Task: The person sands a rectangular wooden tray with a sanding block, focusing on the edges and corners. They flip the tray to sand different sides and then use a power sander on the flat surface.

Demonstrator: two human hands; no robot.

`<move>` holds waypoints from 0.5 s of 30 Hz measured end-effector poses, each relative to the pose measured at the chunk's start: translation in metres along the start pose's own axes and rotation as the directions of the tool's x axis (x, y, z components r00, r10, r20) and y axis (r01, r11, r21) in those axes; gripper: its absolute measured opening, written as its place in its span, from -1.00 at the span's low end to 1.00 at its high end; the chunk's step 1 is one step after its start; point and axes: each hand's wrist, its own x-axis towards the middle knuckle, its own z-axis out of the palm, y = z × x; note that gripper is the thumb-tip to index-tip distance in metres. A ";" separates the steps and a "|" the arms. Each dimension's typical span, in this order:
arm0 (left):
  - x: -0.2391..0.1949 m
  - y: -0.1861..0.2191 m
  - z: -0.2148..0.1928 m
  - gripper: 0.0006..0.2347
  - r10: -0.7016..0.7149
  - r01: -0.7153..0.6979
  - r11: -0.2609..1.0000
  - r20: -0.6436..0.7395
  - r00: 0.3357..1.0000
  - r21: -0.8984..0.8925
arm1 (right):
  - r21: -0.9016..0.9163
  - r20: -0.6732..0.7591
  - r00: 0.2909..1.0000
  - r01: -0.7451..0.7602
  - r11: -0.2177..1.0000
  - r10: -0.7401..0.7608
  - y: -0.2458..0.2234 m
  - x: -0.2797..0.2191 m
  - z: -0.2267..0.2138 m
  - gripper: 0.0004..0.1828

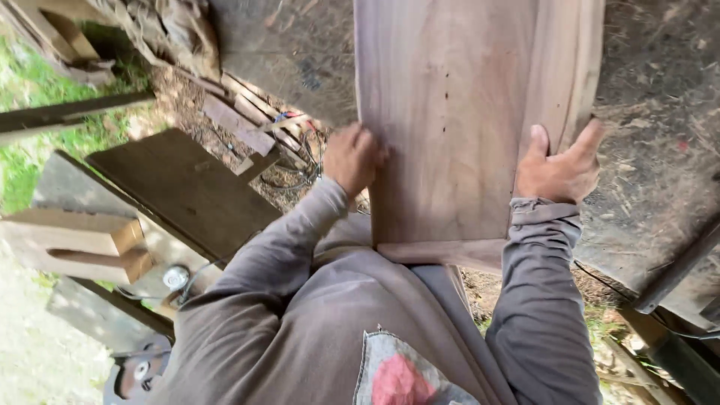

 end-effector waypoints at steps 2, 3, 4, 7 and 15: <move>0.026 -0.027 -0.002 -0.75 -0.182 0.154 0.973 -0.162 0.970 -0.173 | -0.043 -0.144 0.980 0.131 0.991 -0.135 0.012 0.003 0.007 -0.13; 0.055 -0.039 -0.005 -0.75 -0.184 0.152 0.972 -0.177 0.967 -0.180 | -0.048 -0.155 0.977 0.141 0.989 -0.147 0.008 0.006 0.005 -0.13; 0.079 -0.049 -0.007 -0.71 -0.121 0.060 0.984 -0.375 0.919 -0.169 | -0.031 -0.123 0.985 0.118 0.992 -0.121 0.005 0.006 0.002 -0.14; 0.128 -0.084 0.007 -0.72 -0.126 0.010 0.976 -0.530 0.839 -0.215 | -0.077 -0.149 0.976 0.149 0.986 -0.159 0.023 0.006 0.009 -0.12; 0.016 -0.040 0.033 -0.72 -0.212 0.099 0.937 -0.323 0.922 -0.334 | -0.076 -0.166 0.976 0.130 0.989 -0.141 0.015 0.003 0.008 -0.10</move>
